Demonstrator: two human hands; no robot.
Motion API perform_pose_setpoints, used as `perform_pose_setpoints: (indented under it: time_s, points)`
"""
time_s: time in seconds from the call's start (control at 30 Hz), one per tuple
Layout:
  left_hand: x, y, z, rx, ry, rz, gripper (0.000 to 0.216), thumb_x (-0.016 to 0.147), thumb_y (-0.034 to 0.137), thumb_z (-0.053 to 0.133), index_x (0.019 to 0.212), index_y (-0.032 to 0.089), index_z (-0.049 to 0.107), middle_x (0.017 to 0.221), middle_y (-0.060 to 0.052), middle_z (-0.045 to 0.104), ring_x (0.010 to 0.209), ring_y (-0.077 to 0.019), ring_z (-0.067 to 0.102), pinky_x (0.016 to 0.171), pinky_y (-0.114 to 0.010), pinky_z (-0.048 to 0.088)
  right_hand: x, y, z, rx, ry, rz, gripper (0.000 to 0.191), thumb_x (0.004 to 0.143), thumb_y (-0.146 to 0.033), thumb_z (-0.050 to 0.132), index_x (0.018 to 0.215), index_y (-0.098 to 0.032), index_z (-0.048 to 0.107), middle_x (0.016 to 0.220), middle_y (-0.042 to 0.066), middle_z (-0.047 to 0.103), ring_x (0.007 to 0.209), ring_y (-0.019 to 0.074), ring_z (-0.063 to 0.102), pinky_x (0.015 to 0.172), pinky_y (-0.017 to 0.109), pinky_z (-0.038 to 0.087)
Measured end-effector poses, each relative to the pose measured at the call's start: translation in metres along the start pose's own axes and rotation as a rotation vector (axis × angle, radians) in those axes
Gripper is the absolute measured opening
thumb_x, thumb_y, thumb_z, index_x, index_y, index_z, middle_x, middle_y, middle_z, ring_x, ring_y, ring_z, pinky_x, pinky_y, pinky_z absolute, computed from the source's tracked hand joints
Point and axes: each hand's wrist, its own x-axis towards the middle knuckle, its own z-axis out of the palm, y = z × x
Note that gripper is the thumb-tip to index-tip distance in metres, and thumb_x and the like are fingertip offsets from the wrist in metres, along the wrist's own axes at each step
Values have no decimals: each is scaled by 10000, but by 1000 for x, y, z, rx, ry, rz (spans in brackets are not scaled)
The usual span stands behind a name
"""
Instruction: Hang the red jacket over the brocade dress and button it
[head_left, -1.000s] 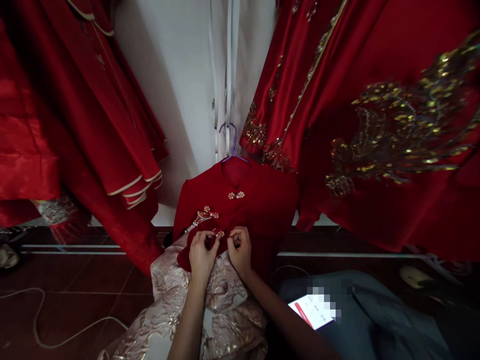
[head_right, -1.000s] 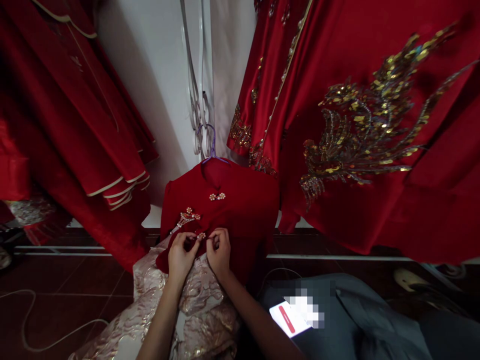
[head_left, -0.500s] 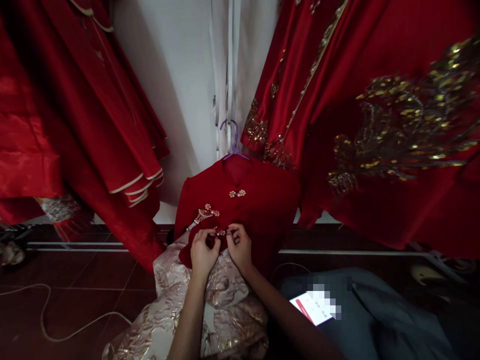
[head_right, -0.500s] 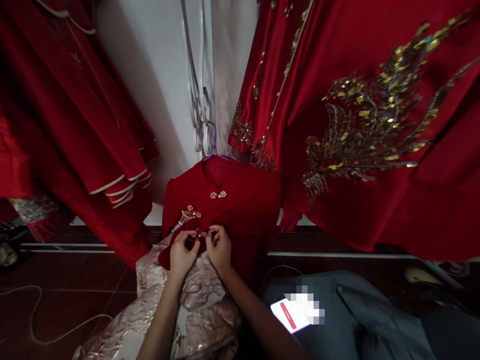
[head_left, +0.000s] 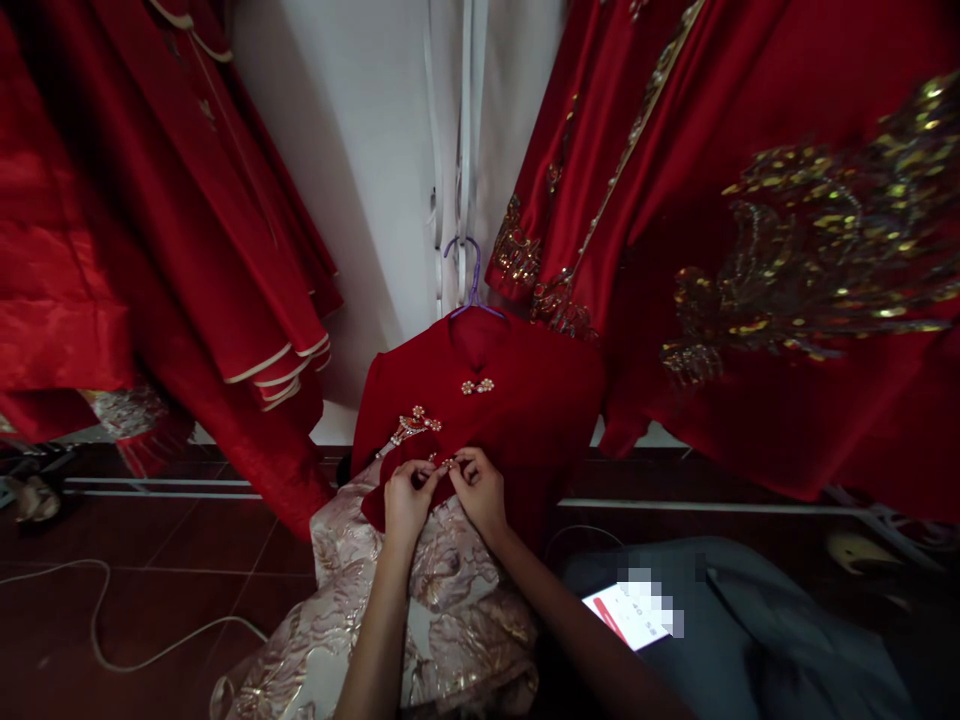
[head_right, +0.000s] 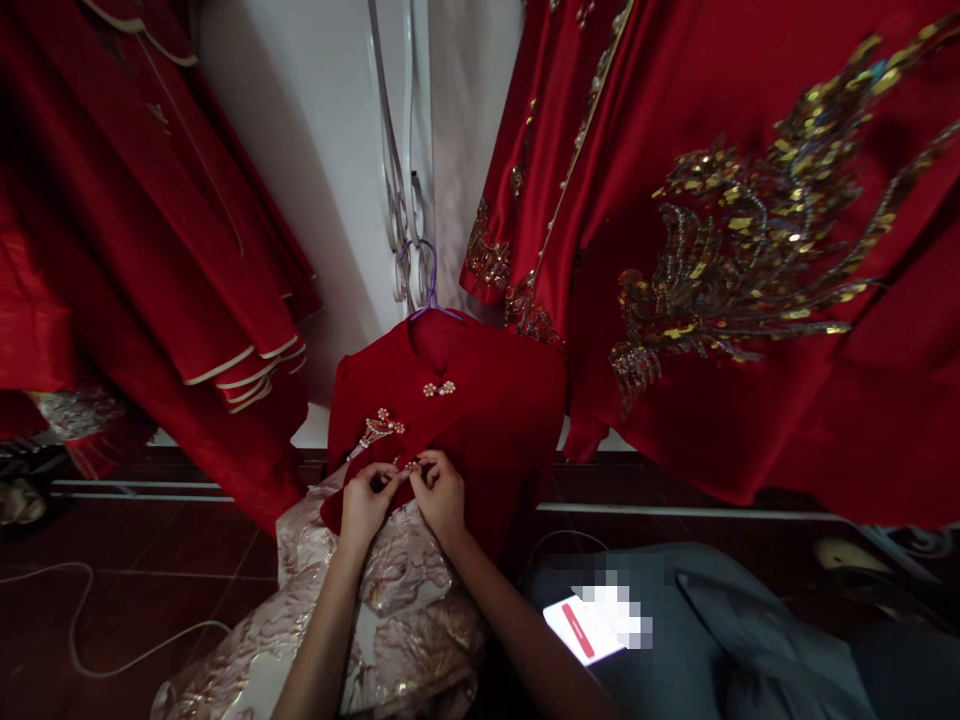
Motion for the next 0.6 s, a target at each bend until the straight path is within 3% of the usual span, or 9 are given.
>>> perform_pose_setpoints:
  time_s: [0.23, 0.47, 0.6]
  points:
    - [-1, 3, -1, 10, -3, 9, 216, 696, 403, 647, 760, 198, 658, 748, -21, 683, 673, -146, 615, 666, -252, 463, -1, 1, 0, 9, -24, 5, 142, 743, -259, 547, 860, -197, 600, 670, -8, 621, 489, 101, 500, 490, 215, 400]
    - [-1, 3, 1, -75, 17, -39, 217, 724, 386, 617, 788, 181, 650, 725, -24, 679, 660, -146, 631, 653, -248, 484, -2, -3, -3, 10, -58, -73, 178, 704, -162, 502, 857, -201, 584, 750, -7, 608, 507, 88, 484, 524, 213, 409]
    - [1, 6, 1, -182, -70, -33, 199, 745, 347, 596, 811, 169, 659, 793, -41, 696, 730, -152, 646, 715, -256, 496, -3, -5, -4, 16, -67, -94, 199, 696, -156, 499, 874, -202, 574, 752, -8, 580, 510, 86, 465, 525, 213, 405]
